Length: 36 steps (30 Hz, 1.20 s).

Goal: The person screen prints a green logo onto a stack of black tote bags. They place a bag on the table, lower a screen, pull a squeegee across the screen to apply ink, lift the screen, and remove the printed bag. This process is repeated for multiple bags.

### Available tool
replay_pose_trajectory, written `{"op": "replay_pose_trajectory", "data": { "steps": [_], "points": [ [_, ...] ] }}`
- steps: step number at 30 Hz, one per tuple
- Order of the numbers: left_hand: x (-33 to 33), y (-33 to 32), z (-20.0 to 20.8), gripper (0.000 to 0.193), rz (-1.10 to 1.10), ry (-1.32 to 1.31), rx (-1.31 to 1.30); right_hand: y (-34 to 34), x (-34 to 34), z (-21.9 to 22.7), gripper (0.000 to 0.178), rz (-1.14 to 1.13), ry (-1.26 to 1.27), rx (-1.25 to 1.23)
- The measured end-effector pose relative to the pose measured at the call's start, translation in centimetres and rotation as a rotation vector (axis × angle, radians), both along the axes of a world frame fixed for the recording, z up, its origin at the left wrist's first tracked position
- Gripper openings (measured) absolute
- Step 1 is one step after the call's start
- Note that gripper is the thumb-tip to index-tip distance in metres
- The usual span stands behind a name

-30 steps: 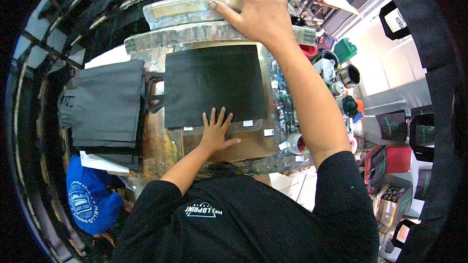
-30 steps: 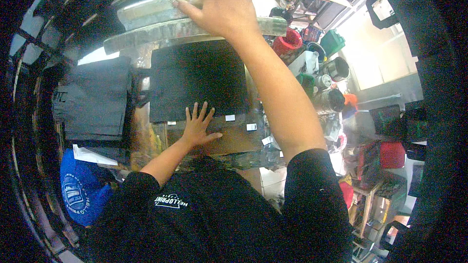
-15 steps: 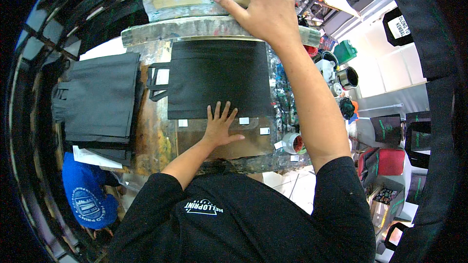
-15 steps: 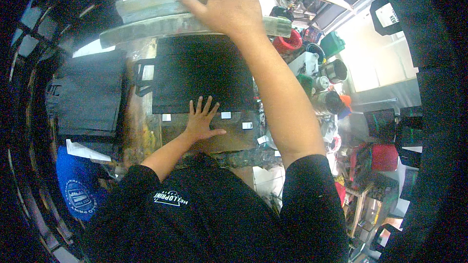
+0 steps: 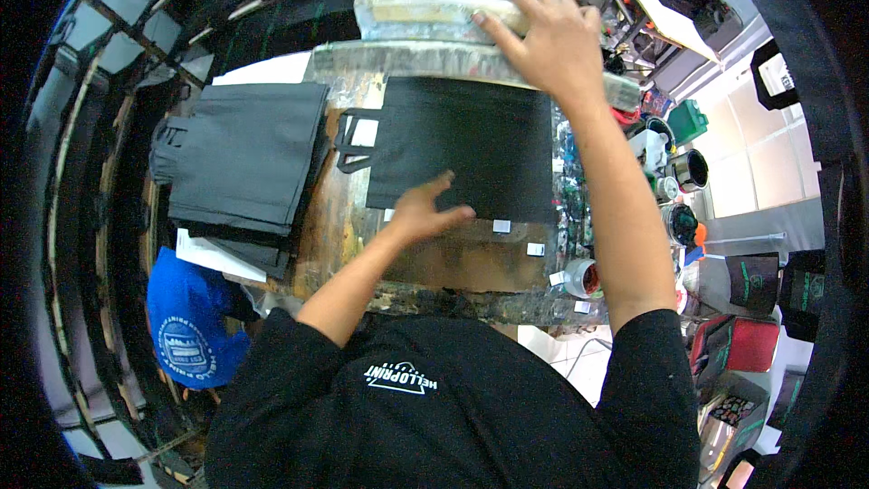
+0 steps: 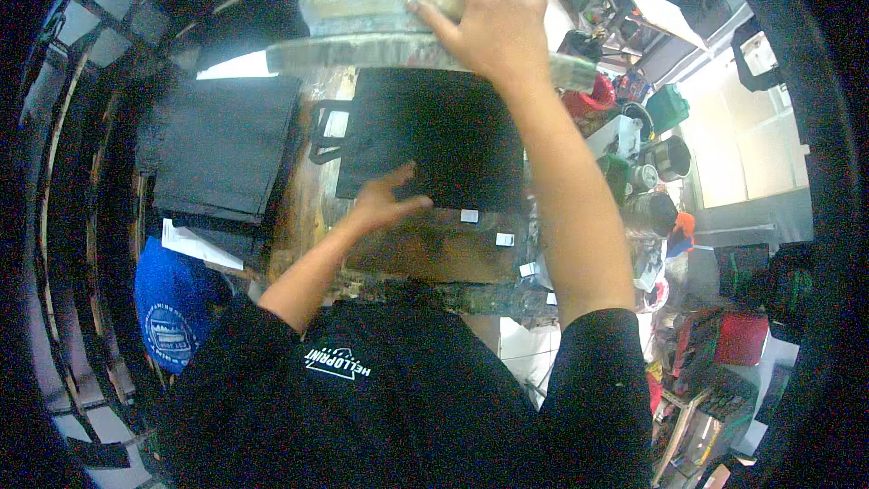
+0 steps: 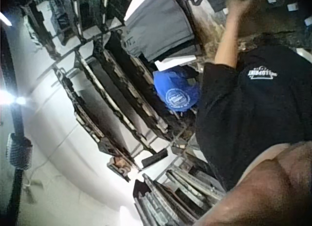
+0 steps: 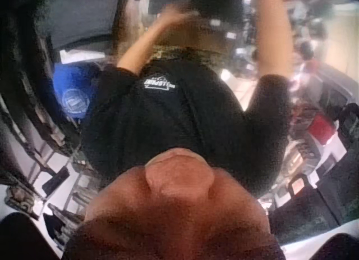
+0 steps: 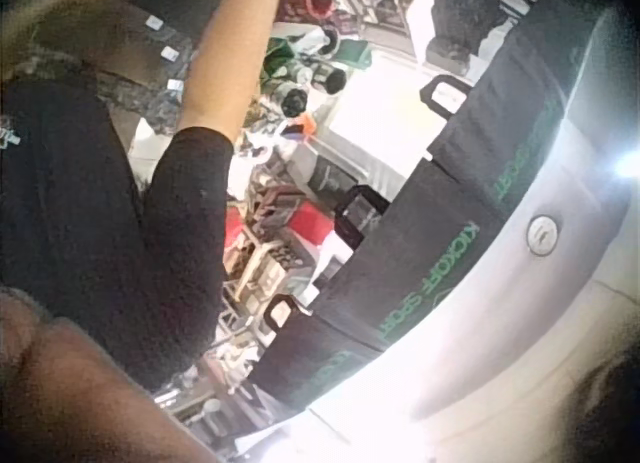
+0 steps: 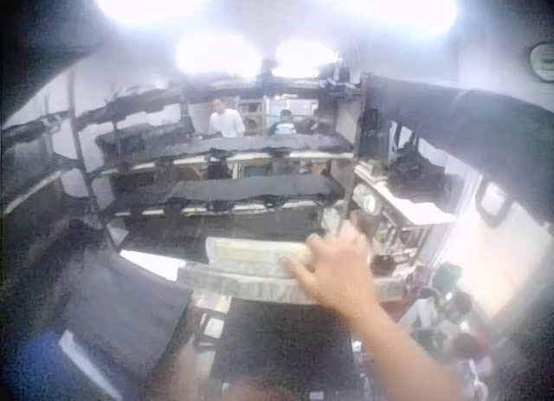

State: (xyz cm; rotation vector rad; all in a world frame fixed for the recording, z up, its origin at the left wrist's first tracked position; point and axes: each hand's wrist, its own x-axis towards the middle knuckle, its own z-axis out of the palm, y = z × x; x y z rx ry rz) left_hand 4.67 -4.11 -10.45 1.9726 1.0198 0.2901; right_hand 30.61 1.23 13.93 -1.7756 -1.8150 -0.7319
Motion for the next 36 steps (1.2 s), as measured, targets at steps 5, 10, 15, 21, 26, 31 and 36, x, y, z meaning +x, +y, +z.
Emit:
{"op": "replay_pose_trajectory", "data": {
  "steps": [5,10,15,21,26,31,36],
  "points": [
    [-4.9,3.4,10.6,0.087,0.252,-1.114,-0.455,-4.5,-1.5,-3.3,0.058,-0.03,-0.005,-0.068],
    [-8.8,-0.4,9.2,0.131,0.694,-0.972,-0.877,-10.9,-3.0,-9.4,0.053,0.105,0.092,-0.366],
    [-9.5,-3.4,-0.8,0.122,0.665,-0.799,-1.031,-11.3,-2.8,-19.5,0.065,0.03,0.135,-0.68],
    [-9.6,-3.5,-3.6,0.123,0.743,-0.762,-1.068,-10.0,-2.3,-17.9,0.064,0.006,0.162,-0.758],
    [-9.4,-3.5,-3.3,0.123,0.744,-0.725,-1.073,-12.0,-3.4,-18.8,0.064,0.017,0.152,-0.872],
    [-9.4,-3.4,-4.1,0.122,0.729,-0.712,-1.059,-14.1,-4.8,-21.5,0.062,-0.004,0.182,-0.713],
    [-9.2,-3.1,-2.7,0.116,0.739,-0.695,-1.088,-8.8,-2.7,-22.9,0.058,0.012,0.13,-0.607]
  ]
}}
